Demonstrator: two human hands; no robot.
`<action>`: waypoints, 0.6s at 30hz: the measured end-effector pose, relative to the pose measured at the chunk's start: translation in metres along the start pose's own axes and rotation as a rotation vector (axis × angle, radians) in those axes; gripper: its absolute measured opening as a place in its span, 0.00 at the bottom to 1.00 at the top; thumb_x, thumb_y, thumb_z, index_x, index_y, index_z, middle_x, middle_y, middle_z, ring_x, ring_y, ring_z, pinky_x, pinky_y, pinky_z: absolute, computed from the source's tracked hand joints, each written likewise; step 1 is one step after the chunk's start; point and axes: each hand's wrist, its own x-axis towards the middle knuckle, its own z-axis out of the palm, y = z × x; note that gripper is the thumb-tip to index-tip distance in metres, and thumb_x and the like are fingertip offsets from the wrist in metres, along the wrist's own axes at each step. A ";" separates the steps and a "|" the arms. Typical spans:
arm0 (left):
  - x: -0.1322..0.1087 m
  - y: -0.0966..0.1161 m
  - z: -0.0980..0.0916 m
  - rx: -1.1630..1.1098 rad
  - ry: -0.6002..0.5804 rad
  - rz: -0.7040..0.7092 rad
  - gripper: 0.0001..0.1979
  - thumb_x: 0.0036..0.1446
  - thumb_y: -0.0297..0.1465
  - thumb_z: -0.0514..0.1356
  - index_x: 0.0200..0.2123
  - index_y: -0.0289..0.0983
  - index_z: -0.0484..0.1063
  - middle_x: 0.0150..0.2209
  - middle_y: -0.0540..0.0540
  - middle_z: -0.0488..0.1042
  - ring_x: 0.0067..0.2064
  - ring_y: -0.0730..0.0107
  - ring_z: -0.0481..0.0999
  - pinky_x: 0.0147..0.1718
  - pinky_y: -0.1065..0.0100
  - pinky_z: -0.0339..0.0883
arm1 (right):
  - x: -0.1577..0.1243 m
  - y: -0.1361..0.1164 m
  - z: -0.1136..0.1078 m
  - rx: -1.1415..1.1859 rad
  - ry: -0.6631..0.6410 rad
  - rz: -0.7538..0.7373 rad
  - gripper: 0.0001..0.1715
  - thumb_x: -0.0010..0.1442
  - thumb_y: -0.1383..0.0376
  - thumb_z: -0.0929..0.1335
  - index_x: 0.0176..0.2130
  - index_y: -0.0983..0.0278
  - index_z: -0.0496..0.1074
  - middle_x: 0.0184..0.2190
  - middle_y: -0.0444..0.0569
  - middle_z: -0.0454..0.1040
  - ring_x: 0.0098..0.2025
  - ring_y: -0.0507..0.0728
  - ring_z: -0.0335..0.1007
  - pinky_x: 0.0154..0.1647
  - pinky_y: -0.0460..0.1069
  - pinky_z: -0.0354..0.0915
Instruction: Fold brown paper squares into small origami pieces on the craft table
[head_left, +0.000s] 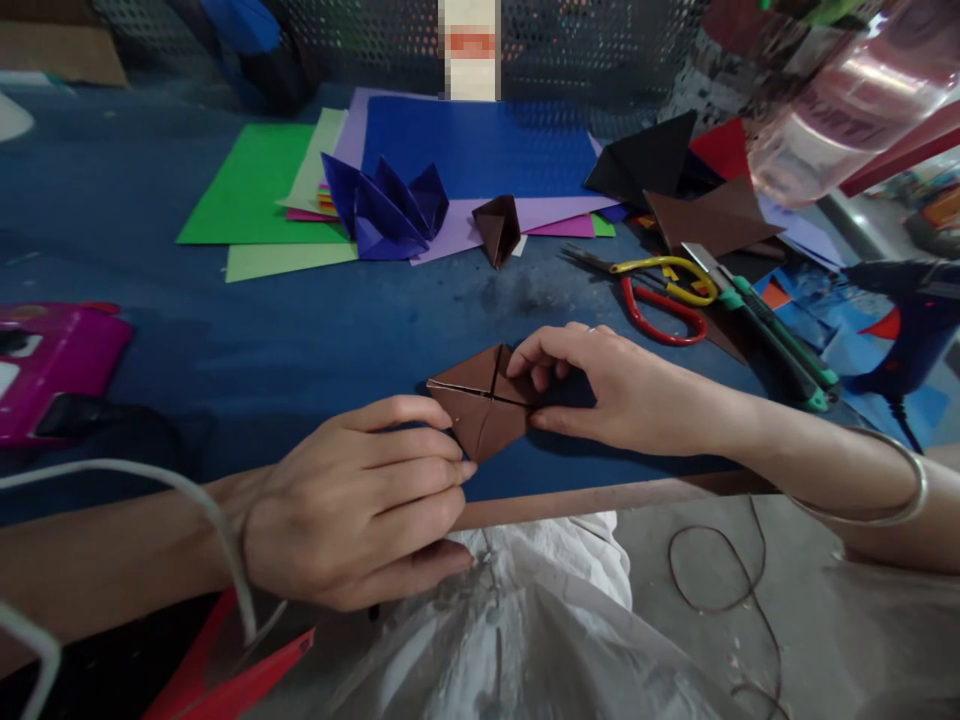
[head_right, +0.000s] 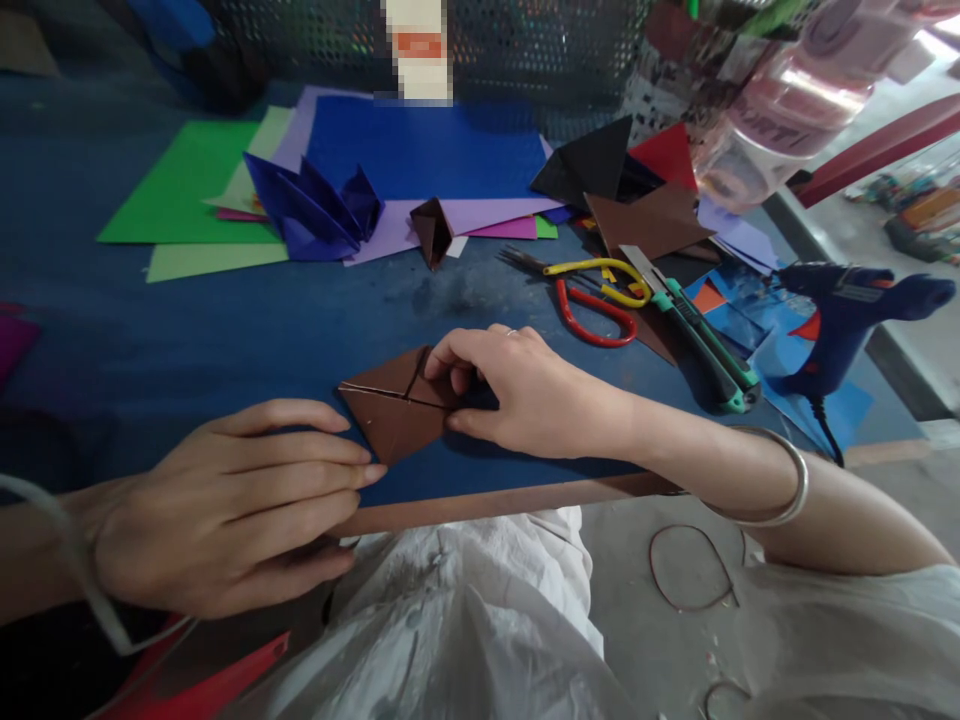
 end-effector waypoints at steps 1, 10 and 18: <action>-0.001 0.000 0.000 -0.004 0.005 -0.002 0.08 0.65 0.34 0.62 0.36 0.36 0.77 0.38 0.47 0.85 0.40 0.67 0.84 0.54 0.60 0.75 | 0.000 0.001 -0.001 0.009 -0.009 -0.015 0.21 0.58 0.70 0.74 0.50 0.62 0.73 0.40 0.43 0.77 0.43 0.55 0.71 0.48 0.52 0.60; -0.009 -0.001 0.001 -0.059 -0.001 -0.080 0.07 0.65 0.34 0.62 0.43 0.40 0.75 0.43 0.48 0.84 0.46 0.64 0.83 0.56 0.58 0.74 | -0.001 0.003 -0.009 0.072 -0.065 -0.064 0.23 0.58 0.75 0.69 0.52 0.61 0.73 0.41 0.44 0.78 0.43 0.55 0.73 0.47 0.52 0.67; -0.001 -0.013 0.001 0.002 0.070 -0.455 0.17 0.64 0.26 0.60 0.57 0.40 0.70 0.57 0.43 0.77 0.57 0.59 0.76 0.59 0.56 0.71 | 0.001 0.004 0.009 0.073 0.205 -0.195 0.09 0.66 0.67 0.68 0.47 0.63 0.74 0.44 0.50 0.78 0.46 0.57 0.74 0.50 0.54 0.68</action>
